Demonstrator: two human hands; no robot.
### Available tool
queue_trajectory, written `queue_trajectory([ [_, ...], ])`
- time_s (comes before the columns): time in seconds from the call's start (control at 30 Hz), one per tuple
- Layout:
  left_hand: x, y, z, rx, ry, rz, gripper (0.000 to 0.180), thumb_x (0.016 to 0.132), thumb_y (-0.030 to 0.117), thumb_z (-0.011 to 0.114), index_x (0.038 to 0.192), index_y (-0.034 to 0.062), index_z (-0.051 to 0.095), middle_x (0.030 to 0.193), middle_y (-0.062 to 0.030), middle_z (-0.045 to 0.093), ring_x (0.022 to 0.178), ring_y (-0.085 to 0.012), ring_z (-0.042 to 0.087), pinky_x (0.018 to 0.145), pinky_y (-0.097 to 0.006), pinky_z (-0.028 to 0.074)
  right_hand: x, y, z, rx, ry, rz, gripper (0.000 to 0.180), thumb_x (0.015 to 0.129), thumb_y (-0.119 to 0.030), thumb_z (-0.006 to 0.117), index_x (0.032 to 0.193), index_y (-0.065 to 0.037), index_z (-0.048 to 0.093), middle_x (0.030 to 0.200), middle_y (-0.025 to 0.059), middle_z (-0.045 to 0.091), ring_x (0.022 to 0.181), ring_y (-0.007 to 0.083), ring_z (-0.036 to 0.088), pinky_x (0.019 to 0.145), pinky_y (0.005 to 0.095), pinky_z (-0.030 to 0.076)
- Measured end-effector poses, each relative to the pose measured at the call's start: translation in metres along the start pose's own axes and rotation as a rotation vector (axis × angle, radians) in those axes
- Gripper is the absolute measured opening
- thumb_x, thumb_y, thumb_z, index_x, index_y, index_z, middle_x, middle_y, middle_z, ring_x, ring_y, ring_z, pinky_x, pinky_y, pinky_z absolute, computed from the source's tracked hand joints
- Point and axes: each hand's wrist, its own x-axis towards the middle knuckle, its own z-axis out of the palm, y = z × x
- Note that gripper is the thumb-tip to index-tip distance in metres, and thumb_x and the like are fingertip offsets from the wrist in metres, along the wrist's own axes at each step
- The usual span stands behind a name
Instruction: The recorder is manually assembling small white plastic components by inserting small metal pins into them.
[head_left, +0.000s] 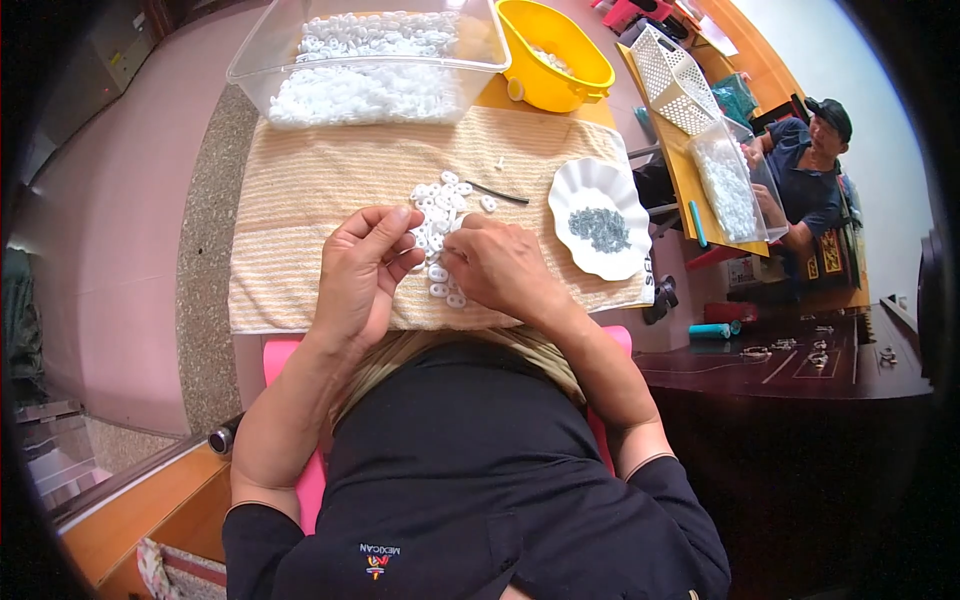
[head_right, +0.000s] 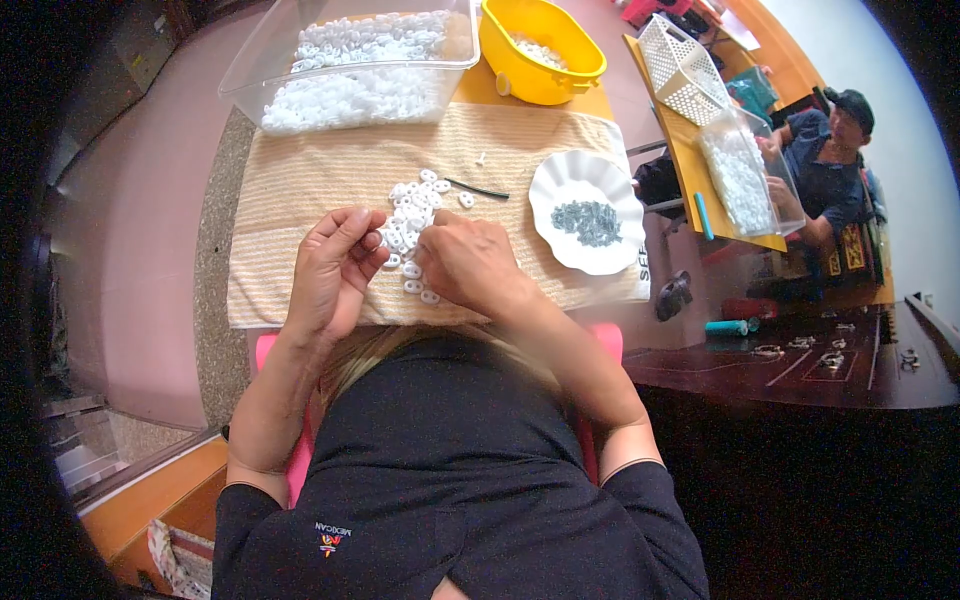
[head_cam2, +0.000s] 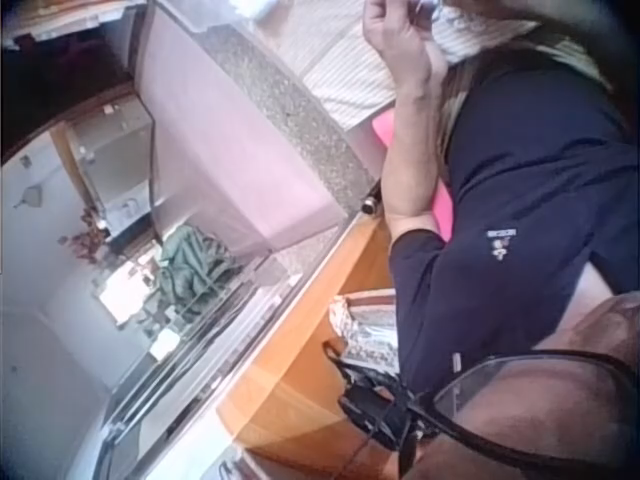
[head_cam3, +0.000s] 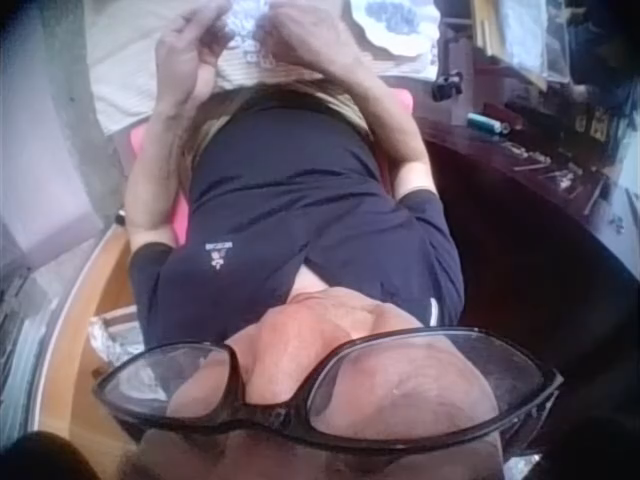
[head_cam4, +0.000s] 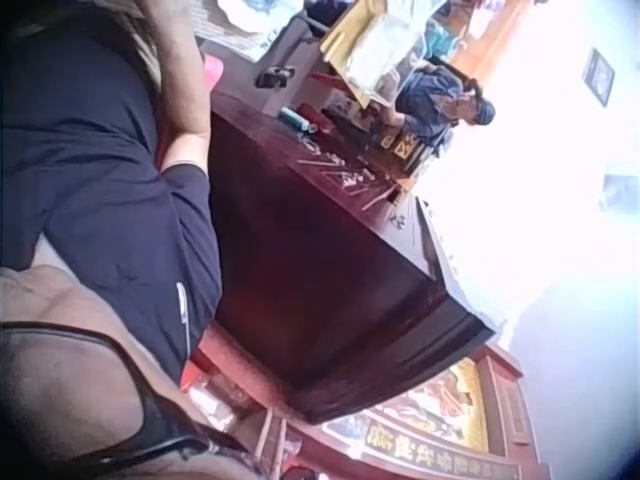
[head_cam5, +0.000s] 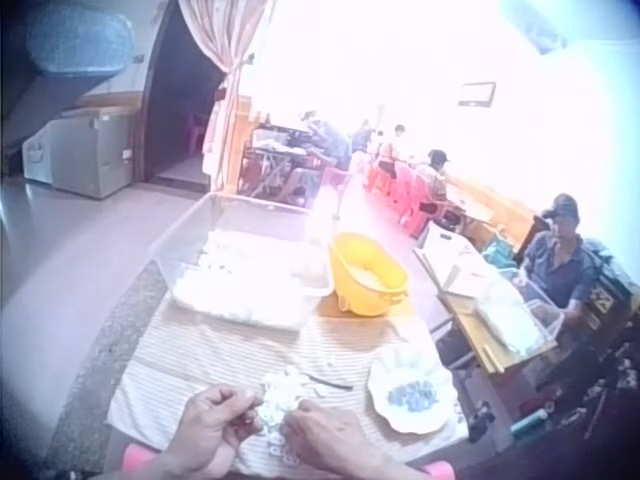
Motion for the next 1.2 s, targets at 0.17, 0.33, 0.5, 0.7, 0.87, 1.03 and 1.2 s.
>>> queue_trajectory([
  [0.17,0.000,0.000,-0.001,0.000,-0.002,-0.003,0.010,0.092,0.013,0.062,0.097,0.0045,0.061,0.091,-0.0061,0.067,0.073,-0.0072,0.062,0.069,-0.025,0.058,-0.001,0.005,0.004,0.003,0.048,-0.044,0.019,0.085,-0.023,0.060,0.087,-0.006,0.068,0.081,0.0127,0.062,0.076,0.0332,0.063,0.069,0.0431,0.050],
  [0.33,-0.001,-0.001,0.002,0.079,-0.010,0.023,0.008,0.091,0.012,0.063,0.094,0.0045,0.062,0.091,-0.0073,0.067,0.073,-0.0088,0.062,0.068,-0.024,0.056,-0.009,0.011,-0.001,0.146,0.138,-0.061,0.015,0.083,-0.018,0.063,0.088,-0.004,0.068,0.081,0.0132,0.062,0.075,0.0332,0.063,0.068,0.0421,0.049],
  [0.5,-0.004,-0.005,0.009,0.260,-0.043,0.074,0.009,0.088,0.011,0.068,0.092,0.0035,0.065,0.085,-0.0026,0.067,0.073,-0.0065,0.059,0.065,-0.022,0.052,-0.012,0.014,-0.012,0.345,0.235,-0.100,0.010,0.084,-0.011,0.066,0.089,-0.002,0.067,0.077,0.0130,0.063,0.067,0.0296,0.062,0.061,0.0375,0.048],
  [0.7,-0.007,-0.013,0.012,0.451,-0.132,0.083,0.012,0.089,0.013,0.067,0.094,0.0024,0.066,0.082,-0.0009,0.065,0.070,-0.0063,0.058,0.065,-0.022,0.051,-0.020,0.007,-0.021,0.516,0.254,-0.150,0.008,0.083,-0.006,0.068,0.088,-0.001,0.065,0.072,0.0109,0.061,0.059,0.0187,0.057,0.053,0.0296,0.044],
  [0.87,-0.010,-0.012,0.014,0.468,-0.170,0.005,0.014,0.091,0.016,0.066,0.094,0.0024,0.066,0.078,-0.0008,0.065,0.067,-0.0063,0.058,0.065,-0.022,0.051,-0.019,0.009,-0.014,0.478,0.390,-0.272,0.010,0.080,-0.003,0.069,0.089,-0.001,0.065,0.075,0.0121,0.063,0.062,0.0238,0.061,0.055,0.0317,0.046],
  [1.03,-0.010,-0.011,0.013,0.367,-0.163,-0.053,0.015,0.090,0.017,0.066,0.093,0.0027,0.065,0.079,-0.0012,0.064,0.069,-0.0072,0.060,0.066,-0.022,0.051,-0.022,0.010,-0.015,0.536,0.382,-0.280,0.012,0.080,-0.001,0.069,0.091,0.000,0.065,0.076,0.0119,0.063,0.066,0.0218,0.063,0.057,0.0309,0.047],
  [1.2,-0.012,-0.008,0.016,0.302,-0.186,-0.160,0.014,0.090,0.015,0.067,0.093,0.0027,0.064,0.082,-0.0022,0.065,0.071,-0.0088,0.062,0.068,-0.023,0.054,-0.028,0.017,-0.013,0.867,0.198,-0.158,0.009,0.084,-0.001,0.069,0.093,0.000,0.066,0.080,0.0054,0.063,0.069,0.0106,0.061,0.056,0.0259,0.047],
])
